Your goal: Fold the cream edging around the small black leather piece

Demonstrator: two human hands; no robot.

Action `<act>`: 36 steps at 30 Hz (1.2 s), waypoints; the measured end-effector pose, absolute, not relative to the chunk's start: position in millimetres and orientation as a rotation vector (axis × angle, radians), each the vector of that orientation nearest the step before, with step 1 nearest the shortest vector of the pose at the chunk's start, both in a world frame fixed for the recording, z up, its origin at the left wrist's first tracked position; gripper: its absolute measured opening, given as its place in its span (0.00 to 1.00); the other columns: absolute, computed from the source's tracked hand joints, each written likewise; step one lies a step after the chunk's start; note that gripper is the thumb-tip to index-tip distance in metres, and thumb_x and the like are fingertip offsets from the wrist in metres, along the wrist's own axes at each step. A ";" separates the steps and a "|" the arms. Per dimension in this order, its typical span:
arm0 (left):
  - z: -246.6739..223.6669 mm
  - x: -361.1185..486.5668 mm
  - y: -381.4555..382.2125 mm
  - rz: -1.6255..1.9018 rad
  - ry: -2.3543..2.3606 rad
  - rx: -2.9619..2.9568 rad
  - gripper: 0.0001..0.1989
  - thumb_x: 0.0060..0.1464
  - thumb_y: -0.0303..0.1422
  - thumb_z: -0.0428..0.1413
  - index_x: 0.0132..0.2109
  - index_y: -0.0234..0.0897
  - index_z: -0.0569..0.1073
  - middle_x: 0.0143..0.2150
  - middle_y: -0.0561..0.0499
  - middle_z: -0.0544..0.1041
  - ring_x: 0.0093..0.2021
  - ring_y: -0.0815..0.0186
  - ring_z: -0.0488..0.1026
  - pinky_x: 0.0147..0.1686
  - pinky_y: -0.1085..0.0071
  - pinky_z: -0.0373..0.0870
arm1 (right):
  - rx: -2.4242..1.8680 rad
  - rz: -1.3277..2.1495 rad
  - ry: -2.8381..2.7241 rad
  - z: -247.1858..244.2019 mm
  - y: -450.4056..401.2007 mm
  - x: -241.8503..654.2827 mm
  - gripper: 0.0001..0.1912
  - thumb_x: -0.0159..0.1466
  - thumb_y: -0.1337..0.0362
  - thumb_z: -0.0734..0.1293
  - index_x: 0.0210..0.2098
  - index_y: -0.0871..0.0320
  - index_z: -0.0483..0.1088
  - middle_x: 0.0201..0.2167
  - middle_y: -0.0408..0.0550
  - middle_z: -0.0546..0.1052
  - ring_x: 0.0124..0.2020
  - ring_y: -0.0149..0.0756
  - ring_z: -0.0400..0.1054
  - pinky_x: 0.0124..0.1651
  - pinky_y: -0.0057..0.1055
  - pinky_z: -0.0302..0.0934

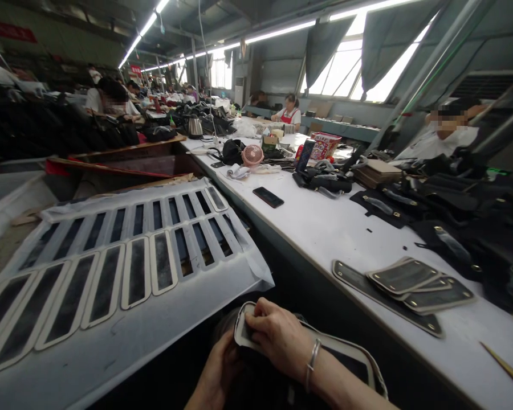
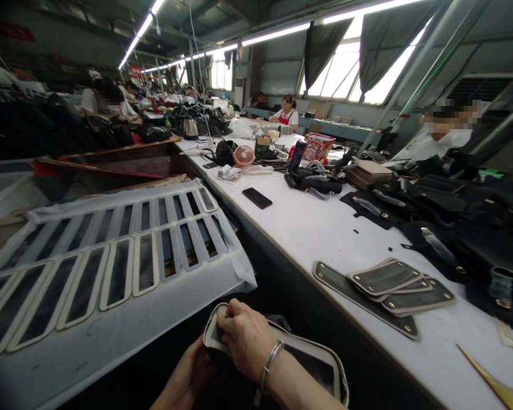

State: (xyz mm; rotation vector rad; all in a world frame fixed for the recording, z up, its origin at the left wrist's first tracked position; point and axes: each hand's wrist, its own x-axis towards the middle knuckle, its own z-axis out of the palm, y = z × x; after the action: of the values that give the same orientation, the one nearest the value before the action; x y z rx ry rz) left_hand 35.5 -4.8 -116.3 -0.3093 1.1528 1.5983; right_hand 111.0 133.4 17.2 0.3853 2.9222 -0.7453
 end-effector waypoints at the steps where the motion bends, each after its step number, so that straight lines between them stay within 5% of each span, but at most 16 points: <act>1: -117.9 34.7 -6.3 1.601 1.203 -0.287 0.28 0.49 0.48 0.59 0.52 0.34 0.73 0.45 0.43 0.80 0.47 0.53 0.76 0.42 0.63 0.70 | 0.384 -0.750 2.922 16.2 133.4 111.8 0.12 0.57 0.74 0.64 0.37 0.53 0.72 0.39 0.43 0.72 0.38 0.33 0.68 0.38 0.27 0.57; 5: -115.4 29.4 -16.0 1.604 1.459 -0.148 0.33 0.37 0.52 0.64 0.47 0.36 0.74 0.47 0.42 0.78 0.55 0.45 0.70 0.47 0.57 0.70 | 0.397 -0.765 2.921 11.3 133.5 113.5 0.09 0.57 0.72 0.65 0.36 0.53 0.72 0.38 0.43 0.73 0.38 0.34 0.68 0.36 0.28 0.56; 9: -91.0 27.3 -30.6 1.770 2.059 0.408 0.20 0.53 0.47 0.58 0.50 0.44 0.73 0.53 0.49 0.75 0.56 0.54 0.68 0.58 0.60 0.61 | 0.410 -0.788 2.935 7.9 133.3 114.0 0.09 0.56 0.72 0.65 0.36 0.53 0.72 0.38 0.43 0.72 0.37 0.33 0.67 0.35 0.28 0.54; 12: -64.2 21.7 -35.7 1.537 2.322 1.337 0.10 0.56 0.36 0.59 0.46 0.48 0.74 0.50 0.53 0.75 0.52 0.59 0.70 0.55 0.64 0.62 | 0.407 -0.793 2.949 5.9 133.3 114.3 0.09 0.56 0.72 0.65 0.35 0.53 0.71 0.38 0.43 0.72 0.36 0.33 0.67 0.34 0.29 0.53; 16: -42.9 8.0 -29.9 1.024 2.233 1.993 0.08 0.54 0.24 0.55 0.40 0.41 0.70 0.40 0.52 0.74 0.42 0.61 0.71 0.43 0.65 0.64 | 0.405 -0.788 2.971 1.1 134.4 114.3 0.09 0.56 0.72 0.64 0.34 0.53 0.71 0.37 0.43 0.72 0.35 0.32 0.66 0.32 0.30 0.51; 22: -50.7 -0.3 -21.4 0.908 2.126 2.234 0.07 0.59 0.23 0.45 0.34 0.39 0.62 0.30 0.51 0.69 0.32 0.61 0.65 0.33 0.63 0.58 | 0.399 -0.746 3.021 -7.2 132.0 115.7 0.08 0.55 0.71 0.65 0.34 0.53 0.69 0.37 0.42 0.71 0.35 0.33 0.64 0.31 0.32 0.48; 32: -28.8 -12.0 -19.1 0.626 2.143 2.197 0.11 0.52 0.30 0.61 0.34 0.40 0.63 0.32 0.52 0.73 0.32 0.61 0.69 0.31 0.66 0.63 | 0.388 -0.700 3.101 -23.0 125.5 119.1 0.12 0.57 0.70 0.65 0.40 0.52 0.68 0.38 0.44 0.71 0.36 0.36 0.64 0.32 0.33 0.49; 36: -46.1 -12.2 -25.6 0.664 2.188 2.318 0.03 0.60 0.31 0.53 0.37 0.40 0.64 0.32 0.52 0.73 0.31 0.61 0.69 0.31 0.65 0.64 | 0.369 -0.687 3.066 -25.7 126.7 115.8 0.13 0.56 0.70 0.66 0.41 0.52 0.69 0.39 0.45 0.71 0.35 0.36 0.65 0.32 0.33 0.49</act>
State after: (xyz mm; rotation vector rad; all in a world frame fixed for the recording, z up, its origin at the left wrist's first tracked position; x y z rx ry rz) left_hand -12.2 -25.6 -46.1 2.3179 2.1882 0.6641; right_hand 115.8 126.7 -25.7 0.3689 3.0658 -0.6870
